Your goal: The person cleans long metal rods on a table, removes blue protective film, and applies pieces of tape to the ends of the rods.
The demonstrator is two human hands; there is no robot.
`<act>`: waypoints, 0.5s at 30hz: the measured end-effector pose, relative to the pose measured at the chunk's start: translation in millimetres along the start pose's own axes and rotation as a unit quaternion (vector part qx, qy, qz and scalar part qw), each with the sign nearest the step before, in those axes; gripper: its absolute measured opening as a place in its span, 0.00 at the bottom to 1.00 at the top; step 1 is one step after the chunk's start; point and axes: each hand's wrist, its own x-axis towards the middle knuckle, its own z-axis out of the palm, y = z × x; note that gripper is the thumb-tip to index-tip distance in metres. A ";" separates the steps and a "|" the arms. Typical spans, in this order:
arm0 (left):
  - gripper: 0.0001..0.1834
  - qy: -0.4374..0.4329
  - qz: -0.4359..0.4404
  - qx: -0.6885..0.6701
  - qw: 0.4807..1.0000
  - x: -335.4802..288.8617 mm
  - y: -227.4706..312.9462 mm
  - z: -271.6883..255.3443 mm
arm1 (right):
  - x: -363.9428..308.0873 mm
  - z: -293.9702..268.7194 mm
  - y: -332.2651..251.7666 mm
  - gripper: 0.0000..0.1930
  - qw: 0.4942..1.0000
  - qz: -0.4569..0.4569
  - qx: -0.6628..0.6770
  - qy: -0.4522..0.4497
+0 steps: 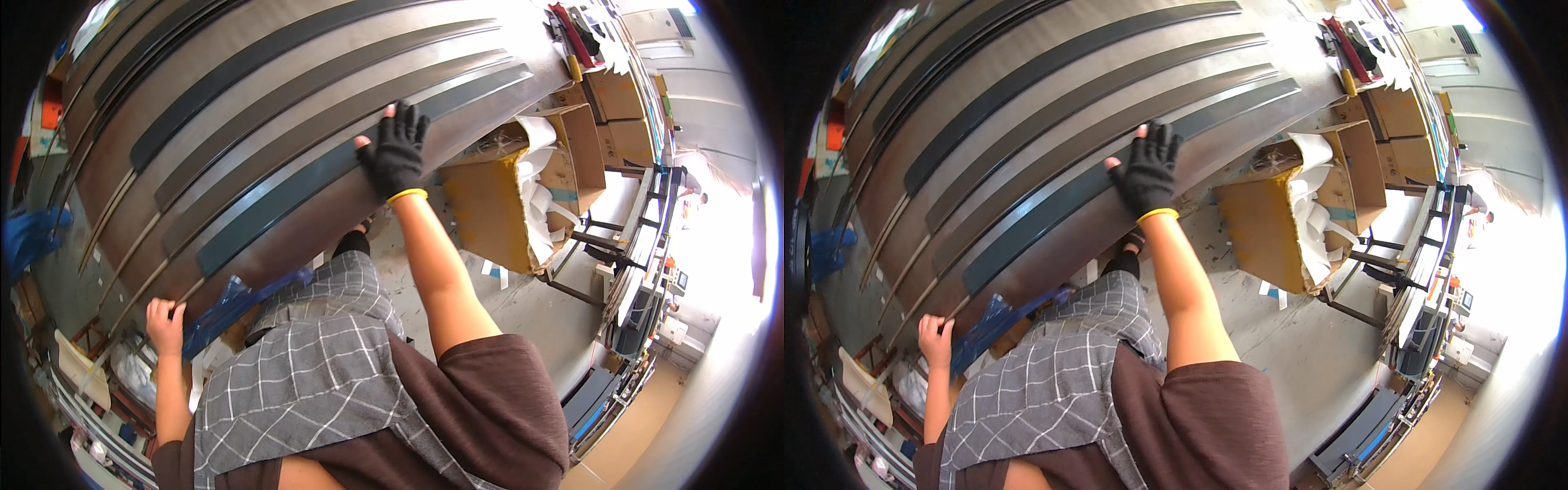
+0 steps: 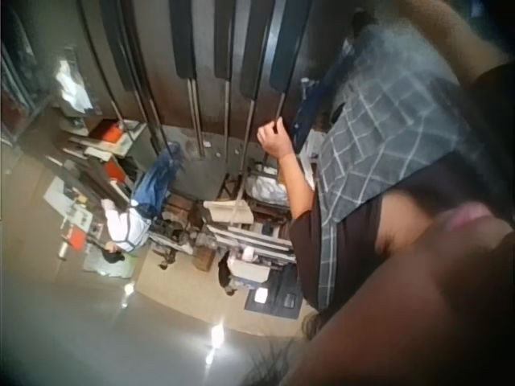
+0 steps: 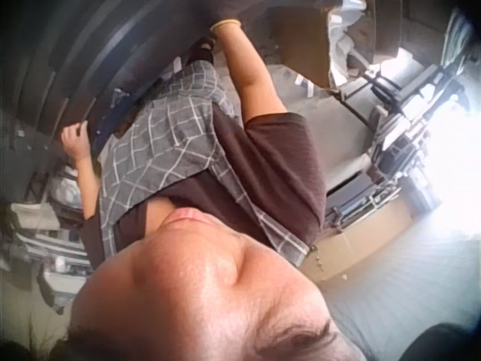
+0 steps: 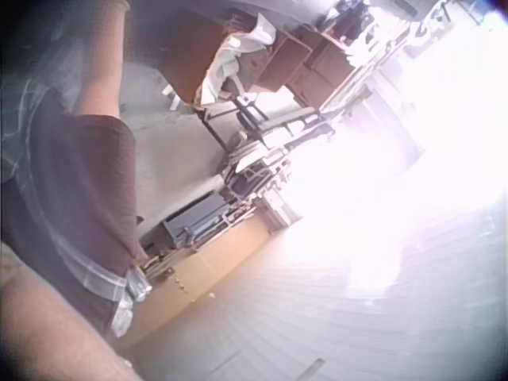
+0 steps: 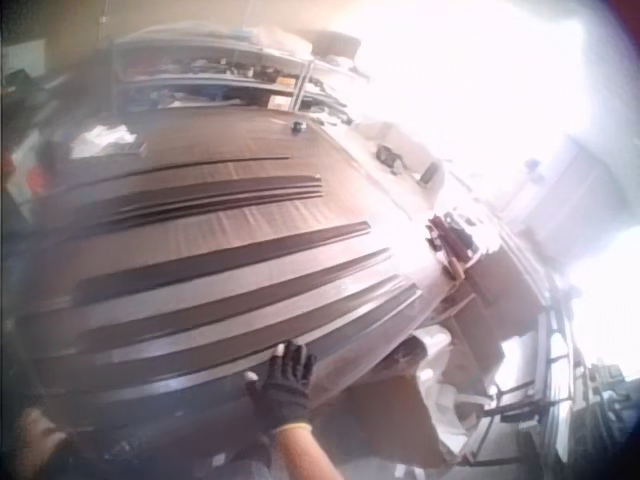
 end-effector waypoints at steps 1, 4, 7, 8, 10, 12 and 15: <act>0.12 -0.016 -0.012 0.014 1.000 -1.1 -2.3 -0.2 | 18.8 -3.1 33.9 0.48 1.000 0.009 -0.020 0.007; 0.12 -0.070 -0.047 0.048 0.995 0.8 3.3 -6.3 | 75.9 -3.9 136.9 0.46 0.998 0.040 -0.045 0.022; 0.14 -0.132 -0.083 0.085 0.984 4.4 -1.7 -21.2 | 122.4 -4.5 227.2 0.45 0.994 0.086 -0.061 0.013; 0.14 -0.152 -0.102 0.099 0.978 6.8 7.3 -22.5 | 143.6 -2.6 258.5 0.45 0.993 0.100 -0.068 0.001; 0.14 -0.192 -0.127 0.114 0.967 18.1 9.0 -24.7 | 173.4 -5.8 328.9 0.45 0.984 0.115 -0.135 -0.006; 0.15 -0.228 -0.154 0.127 0.953 29.1 6.1 -22.8 | 196.9 1.0 397.1 0.45 0.970 0.119 -0.211 -0.007; 0.15 -0.242 -0.152 0.150 0.946 25.9 -4.0 -25.4 | 222.6 -4.5 424.2 0.46 0.963 0.172 -0.208 -0.023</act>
